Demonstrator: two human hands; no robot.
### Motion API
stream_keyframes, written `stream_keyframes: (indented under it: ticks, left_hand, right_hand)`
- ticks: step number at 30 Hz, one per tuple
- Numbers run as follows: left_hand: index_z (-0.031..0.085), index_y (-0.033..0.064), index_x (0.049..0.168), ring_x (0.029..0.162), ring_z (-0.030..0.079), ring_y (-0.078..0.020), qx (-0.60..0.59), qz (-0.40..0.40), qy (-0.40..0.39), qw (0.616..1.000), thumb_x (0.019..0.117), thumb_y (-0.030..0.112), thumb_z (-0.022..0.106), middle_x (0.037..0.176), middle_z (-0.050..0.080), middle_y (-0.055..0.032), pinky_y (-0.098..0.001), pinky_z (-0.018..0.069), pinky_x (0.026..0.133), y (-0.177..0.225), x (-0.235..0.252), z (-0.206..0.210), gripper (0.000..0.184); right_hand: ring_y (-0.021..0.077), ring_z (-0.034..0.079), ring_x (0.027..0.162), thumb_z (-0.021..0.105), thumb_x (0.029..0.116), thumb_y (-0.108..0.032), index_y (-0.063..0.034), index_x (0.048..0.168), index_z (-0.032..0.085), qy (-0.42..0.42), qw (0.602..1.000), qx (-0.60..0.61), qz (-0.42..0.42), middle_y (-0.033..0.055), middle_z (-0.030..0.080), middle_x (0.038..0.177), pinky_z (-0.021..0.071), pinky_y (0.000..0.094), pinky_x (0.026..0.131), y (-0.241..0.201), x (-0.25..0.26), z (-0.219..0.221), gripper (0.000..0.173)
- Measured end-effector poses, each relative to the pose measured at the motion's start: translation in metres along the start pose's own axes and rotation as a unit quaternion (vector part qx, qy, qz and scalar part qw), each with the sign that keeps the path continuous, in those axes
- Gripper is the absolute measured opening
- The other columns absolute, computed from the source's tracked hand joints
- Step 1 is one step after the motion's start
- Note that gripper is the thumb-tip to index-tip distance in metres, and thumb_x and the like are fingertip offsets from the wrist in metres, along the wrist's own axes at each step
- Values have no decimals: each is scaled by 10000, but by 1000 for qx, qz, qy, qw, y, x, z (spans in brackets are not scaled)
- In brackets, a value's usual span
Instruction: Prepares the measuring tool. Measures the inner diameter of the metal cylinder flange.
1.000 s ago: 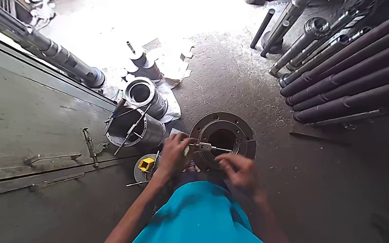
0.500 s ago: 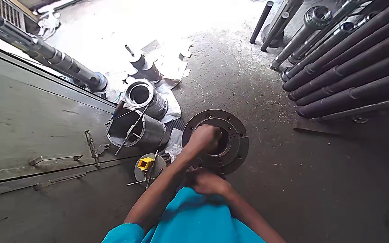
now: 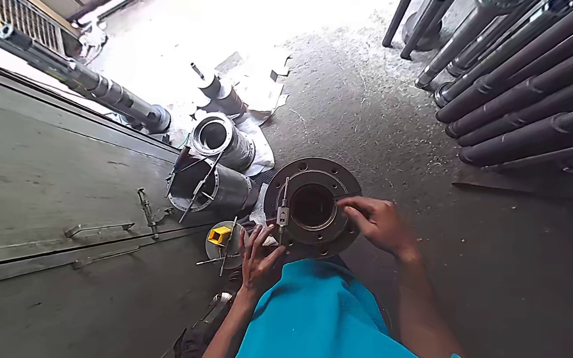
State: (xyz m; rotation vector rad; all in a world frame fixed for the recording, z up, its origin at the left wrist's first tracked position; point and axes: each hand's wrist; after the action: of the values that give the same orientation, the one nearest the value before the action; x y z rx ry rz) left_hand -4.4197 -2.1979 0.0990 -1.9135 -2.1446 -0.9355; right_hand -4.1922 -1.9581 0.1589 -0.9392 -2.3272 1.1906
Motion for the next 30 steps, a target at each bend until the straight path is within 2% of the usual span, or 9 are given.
stream_keyframes:
  ticks: [3, 6, 10, 12, 15, 20, 26, 28, 30]
  left_hand:
    - [757, 250, 1031, 1259, 594, -246, -3, -75, 48, 996, 993, 312, 628, 1249, 696, -78, -521, 346, 1160, 20, -4, 9, 148]
    - [689, 61, 1136, 1009, 669, -151, -51, -168, 72, 982, 949, 301, 699, 1120, 709, -106, -322, 554, 910, 33, -9, 11, 304]
    - [718, -43, 1002, 669, 688, -25, -139, -385, 86, 908, 931, 123, 689, 832, 749, -44, -211, 598, 650, 28, -5, -1, 184]
    - [676, -82, 1032, 586, 666, -60, -225, -477, 110, 843, 1009, 76, 590, 794, 730, -47, -246, 598, 569, 4, 16, -8, 181]
    - [709, -62, 1035, 615, 693, -130, -311, -475, 41, 822, 1046, 114, 549, 854, 755, -84, -308, 616, 598, -24, 65, -15, 238]
    - [779, 164, 1084, 780, 735, -120, -190, -404, -76, 892, 993, 231, 680, 939, 783, 5, -412, 613, 737, -28, 143, 4, 150]
    - [591, 149, 1412, 1132, 663, -231, -176, -58, -387, 903, 984, 92, 559, 1202, 707, -51, -515, 526, 981, 13, 171, 14, 433]
    - [566, 162, 1461, 1418, 492, -217, -201, -76, -369, 904, 1010, 131, 524, 1443, 614, -19, -519, 377, 1185, -7, 155, -10, 455]
    - [623, 121, 1384, 1321, 581, -197, -192, -134, -266, 935, 1025, 203, 524, 1367, 663, -29, -480, 465, 1124, -36, 120, -34, 381]
  right_hand:
    - [261, 629, 1225, 605, 972, -191, -134, 1310, 698, 19, 991, -45, -123, 69, 666, 1345, 516, 461, 1039, -19, 53, 38, 356]
    - [305, 558, 1292, 599, 1002, -280, -230, 1372, 664, -67, 979, -91, -172, 25, 576, 1475, 517, 500, 992, -23, 96, 71, 378]
    - [295, 636, 1028, 501, 1049, -351, -126, 928, 721, -125, 965, -151, -176, 60, 686, 985, 540, 468, 806, -15, 100, 81, 338]
    - [296, 679, 909, 506, 1050, -341, -93, 903, 728, -164, 970, -143, -110, 90, 694, 848, 550, 497, 773, -19, 76, 65, 364]
    - [343, 704, 883, 428, 1084, -350, -80, 1088, 710, -288, 954, -87, 21, 147, 708, 863, 535, 568, 784, -32, 39, 53, 390]
    - [348, 691, 889, 396, 1086, -408, -27, 922, 665, -354, 927, -45, 113, 166, 685, 858, 516, 565, 791, -62, 27, 85, 494]
    - [403, 644, 1156, 606, 999, -290, 16, 1178, 694, -346, 934, 4, 83, 243, 695, 1170, 471, 622, 985, -109, 23, 135, 364]
    - [350, 673, 1106, 627, 984, -351, -20, 1136, 717, -311, 950, 28, 32, 202, 715, 1119, 510, 579, 965, -101, 25, 131, 376]
    - [337, 713, 982, 571, 1001, -340, -59, 1063, 715, -259, 965, 11, -28, 159, 731, 997, 551, 600, 833, -85, 32, 112, 322]
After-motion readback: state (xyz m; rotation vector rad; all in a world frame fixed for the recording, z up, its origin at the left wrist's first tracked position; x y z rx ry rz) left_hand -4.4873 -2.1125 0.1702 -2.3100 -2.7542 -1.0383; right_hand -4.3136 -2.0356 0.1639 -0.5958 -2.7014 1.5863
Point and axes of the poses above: each hand's wrist, its own x-axis towards the middle knuckle, its own z-axis out of the palm, y = z × x
